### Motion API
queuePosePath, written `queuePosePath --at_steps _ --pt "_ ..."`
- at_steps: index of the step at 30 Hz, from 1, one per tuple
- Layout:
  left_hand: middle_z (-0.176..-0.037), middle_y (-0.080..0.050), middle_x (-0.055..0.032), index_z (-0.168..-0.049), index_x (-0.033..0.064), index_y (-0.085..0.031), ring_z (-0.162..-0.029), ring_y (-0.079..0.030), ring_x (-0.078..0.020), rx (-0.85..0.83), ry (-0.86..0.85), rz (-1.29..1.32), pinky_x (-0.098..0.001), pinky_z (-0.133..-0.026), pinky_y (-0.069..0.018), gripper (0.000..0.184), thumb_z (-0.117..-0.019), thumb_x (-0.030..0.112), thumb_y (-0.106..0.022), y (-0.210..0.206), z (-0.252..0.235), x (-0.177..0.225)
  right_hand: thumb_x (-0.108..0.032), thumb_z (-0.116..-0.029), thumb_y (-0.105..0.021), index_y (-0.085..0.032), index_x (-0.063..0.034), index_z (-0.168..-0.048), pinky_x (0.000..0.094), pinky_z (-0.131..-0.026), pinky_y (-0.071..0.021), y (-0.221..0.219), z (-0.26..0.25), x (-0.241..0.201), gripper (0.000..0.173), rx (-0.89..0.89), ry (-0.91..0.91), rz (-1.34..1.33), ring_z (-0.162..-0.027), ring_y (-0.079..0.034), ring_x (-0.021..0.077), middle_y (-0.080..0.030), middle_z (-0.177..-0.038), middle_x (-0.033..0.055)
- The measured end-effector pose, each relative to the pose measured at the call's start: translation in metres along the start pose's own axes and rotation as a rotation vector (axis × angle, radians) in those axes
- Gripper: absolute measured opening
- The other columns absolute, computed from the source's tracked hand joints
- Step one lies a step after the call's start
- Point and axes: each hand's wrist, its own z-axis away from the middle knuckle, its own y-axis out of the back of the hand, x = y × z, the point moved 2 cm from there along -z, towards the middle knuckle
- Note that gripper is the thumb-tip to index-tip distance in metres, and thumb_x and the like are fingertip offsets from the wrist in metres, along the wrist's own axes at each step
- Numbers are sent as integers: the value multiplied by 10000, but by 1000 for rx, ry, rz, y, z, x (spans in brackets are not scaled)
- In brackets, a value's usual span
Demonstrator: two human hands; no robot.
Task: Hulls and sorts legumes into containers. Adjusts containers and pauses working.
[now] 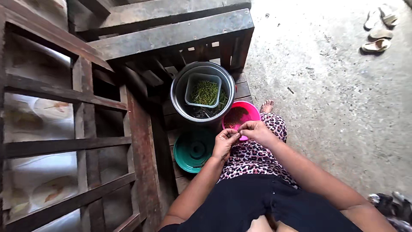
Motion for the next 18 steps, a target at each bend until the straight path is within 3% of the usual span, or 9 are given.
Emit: queuePosePath --at_steps 5,9,14,18 --pt "-787 -693 -47 -949 -26 -660 -701 -668 -107 -99 -14 -192 -268 -698 -586 85 -893 -53 -716 -4 -11 -10 -2 -921 -683 -690 -6 -870 200 -549 -415 7 4 20 52 68 -20 -32 -567 -494 24 -623 -707 -3" --pt "-764 -682 -30 -906 -15 -676 -667 -652 -88 -150 -7 -292 -251 -661 -573 40 -907 -23 -715 -4 -14 -11 -10 -935 -660 -664 -6 -871 239 -623 -460 6 2 23 65 62 -16 68 -643 -546 56 -622 -742 24" --pt "-759 -675 -29 -930 -25 -671 -655 -635 -76 -120 20 -287 -230 -641 -553 37 -960 -9 -656 -6 -16 -8 -13 -963 -618 -623 -21 -863 223 -534 -381 6 -4 30 100 50 -31 15 -543 -444 55 -542 -676 8" --pt "-768 -677 -51 -965 -44 -663 -638 -634 -89 -90 89 -253 -229 -611 -550 58 -983 -1 -629 -9 -19 -7 1 -966 -605 -607 -29 -866 216 -533 -379 6 -8 33 104 60 -91 -71 -546 -447 53 -529 -669 3"
